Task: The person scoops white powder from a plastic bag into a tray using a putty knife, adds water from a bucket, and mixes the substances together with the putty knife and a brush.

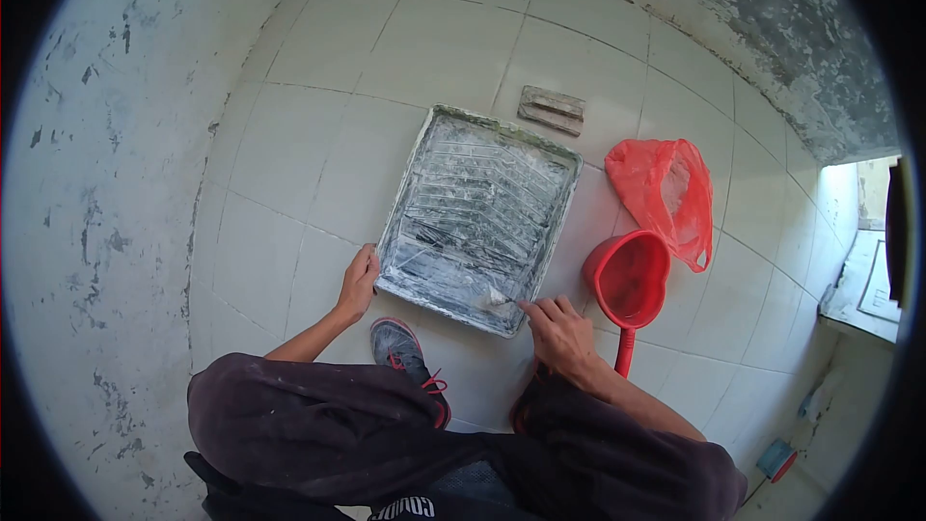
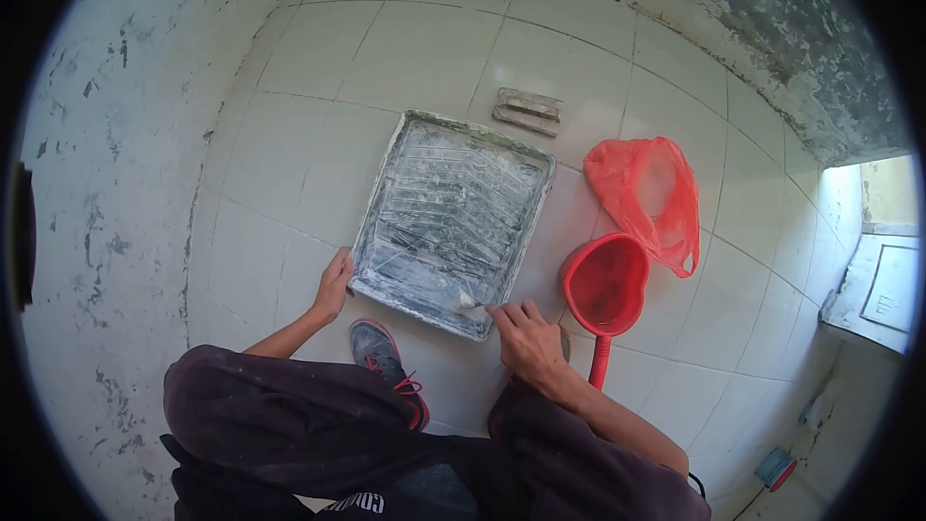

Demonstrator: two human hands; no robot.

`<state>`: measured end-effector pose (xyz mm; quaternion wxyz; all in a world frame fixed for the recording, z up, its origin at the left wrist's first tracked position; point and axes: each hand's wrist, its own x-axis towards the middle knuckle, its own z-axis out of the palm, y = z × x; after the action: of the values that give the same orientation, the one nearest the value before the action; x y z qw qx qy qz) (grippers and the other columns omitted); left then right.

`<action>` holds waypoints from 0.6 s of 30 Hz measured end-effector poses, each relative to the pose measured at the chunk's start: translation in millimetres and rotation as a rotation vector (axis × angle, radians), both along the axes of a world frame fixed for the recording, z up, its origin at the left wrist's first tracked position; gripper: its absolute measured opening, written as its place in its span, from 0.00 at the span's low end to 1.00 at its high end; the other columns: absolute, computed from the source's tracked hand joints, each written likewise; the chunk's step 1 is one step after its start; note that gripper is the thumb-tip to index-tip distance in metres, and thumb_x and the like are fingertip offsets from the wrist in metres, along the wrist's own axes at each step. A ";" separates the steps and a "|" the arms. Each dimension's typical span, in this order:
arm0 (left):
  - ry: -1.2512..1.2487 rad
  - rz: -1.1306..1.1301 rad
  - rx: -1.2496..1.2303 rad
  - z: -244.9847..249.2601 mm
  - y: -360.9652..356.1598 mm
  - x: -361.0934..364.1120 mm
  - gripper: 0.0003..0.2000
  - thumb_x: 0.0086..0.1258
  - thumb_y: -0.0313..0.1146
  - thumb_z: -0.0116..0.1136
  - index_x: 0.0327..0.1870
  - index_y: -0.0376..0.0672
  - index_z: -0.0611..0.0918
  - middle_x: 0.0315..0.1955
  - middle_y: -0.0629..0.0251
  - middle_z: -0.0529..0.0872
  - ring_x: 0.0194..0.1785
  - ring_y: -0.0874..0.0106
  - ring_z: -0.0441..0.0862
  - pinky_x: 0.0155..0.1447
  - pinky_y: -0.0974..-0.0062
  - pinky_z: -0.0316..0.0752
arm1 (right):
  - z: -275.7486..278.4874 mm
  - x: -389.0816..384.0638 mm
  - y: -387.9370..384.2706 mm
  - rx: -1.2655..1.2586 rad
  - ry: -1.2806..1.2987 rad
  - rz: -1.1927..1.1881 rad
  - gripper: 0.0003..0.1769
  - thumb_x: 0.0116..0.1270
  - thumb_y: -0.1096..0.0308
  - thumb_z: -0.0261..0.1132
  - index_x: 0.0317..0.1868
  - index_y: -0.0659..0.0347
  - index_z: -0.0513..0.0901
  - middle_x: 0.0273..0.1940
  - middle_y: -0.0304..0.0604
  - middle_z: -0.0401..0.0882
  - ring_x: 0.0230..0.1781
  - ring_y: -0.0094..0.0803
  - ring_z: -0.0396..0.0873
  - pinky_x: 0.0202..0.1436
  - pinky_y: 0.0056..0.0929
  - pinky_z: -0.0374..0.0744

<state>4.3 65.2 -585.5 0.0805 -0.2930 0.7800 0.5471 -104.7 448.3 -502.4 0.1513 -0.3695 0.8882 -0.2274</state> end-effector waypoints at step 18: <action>0.027 -0.056 -0.067 -0.8 0.8 -3.4 0.16 0.88 0.44 0.44 0.58 0.38 0.74 0.33 0.65 0.73 0.36 0.75 0.70 0.40 0.72 0.69 | -1.5 -2.5 11.7 -0.039 -0.013 0.044 0.28 0.53 0.79 0.66 0.57 0.52 0.88 0.45 0.38 0.84 0.45 0.40 0.80 0.35 0.38 0.86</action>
<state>0.8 65.9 -586.3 0.0753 -0.2662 0.8069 0.5219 -107.1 460.0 -503.8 0.1545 -0.3903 0.8743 -0.2437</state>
